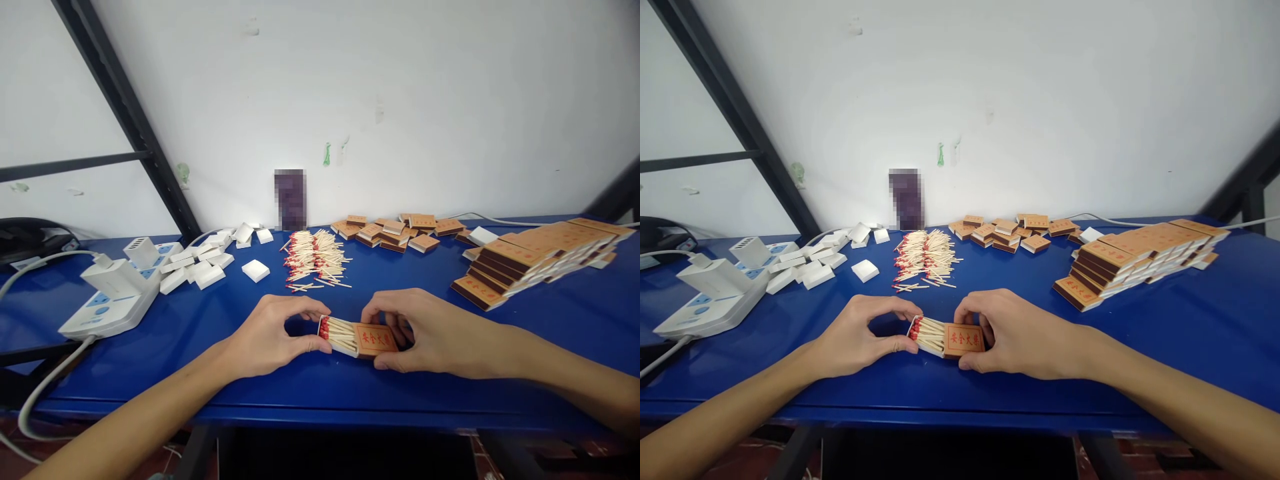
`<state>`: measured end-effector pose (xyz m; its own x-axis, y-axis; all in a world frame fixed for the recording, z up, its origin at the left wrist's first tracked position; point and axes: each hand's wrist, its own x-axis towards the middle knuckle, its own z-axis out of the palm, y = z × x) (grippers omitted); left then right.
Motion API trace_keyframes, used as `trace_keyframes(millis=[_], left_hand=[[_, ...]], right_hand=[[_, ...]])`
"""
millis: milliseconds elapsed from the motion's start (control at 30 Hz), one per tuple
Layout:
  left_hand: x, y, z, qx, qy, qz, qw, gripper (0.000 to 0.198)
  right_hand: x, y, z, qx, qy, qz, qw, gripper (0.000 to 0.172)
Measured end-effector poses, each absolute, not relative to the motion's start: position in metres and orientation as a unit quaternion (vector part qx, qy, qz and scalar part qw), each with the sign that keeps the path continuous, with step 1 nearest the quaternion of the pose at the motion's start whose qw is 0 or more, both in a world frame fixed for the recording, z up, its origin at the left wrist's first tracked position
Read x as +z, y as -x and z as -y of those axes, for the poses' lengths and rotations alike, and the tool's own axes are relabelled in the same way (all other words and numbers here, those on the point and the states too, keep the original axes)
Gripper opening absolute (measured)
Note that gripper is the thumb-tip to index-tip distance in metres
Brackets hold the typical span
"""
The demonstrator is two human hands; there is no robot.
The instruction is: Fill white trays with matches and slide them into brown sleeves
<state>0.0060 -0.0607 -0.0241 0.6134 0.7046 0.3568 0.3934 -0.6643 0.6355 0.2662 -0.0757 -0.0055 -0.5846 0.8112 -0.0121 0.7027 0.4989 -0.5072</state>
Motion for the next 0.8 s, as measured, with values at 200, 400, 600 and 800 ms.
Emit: trace_keyframes(millis=[200, 400, 600, 800], left_hand=[[-0.0252, -0.006, 0.061, 0.302, -0.863, -0.319, 0.249, 0.029], [-0.0263, -0.0057, 0.0592, 0.304, -0.855, -0.333, 0.256, 0.022], [-0.0274, -0.006, 0.0599, 0.3, -0.86, -0.331, 0.246, 0.019], [-0.0276, -0.0057, 0.061, 0.301, -0.87, -0.314, 0.232, 0.02]], right_hand=[[-0.0048, -0.2634, 0.0767, 0.257, 0.454, 0.845, 0.118, 0.036], [-0.0085, -0.2641, 0.0746, 0.31, 0.474, 0.811, 0.146, 0.041], [-0.0099, -0.2638, 0.0731, 0.323, 0.478, 0.801, 0.158, 0.04], [-0.009, -0.2665, 0.0731, 0.375, 0.476, 0.784, 0.136, 0.042]])
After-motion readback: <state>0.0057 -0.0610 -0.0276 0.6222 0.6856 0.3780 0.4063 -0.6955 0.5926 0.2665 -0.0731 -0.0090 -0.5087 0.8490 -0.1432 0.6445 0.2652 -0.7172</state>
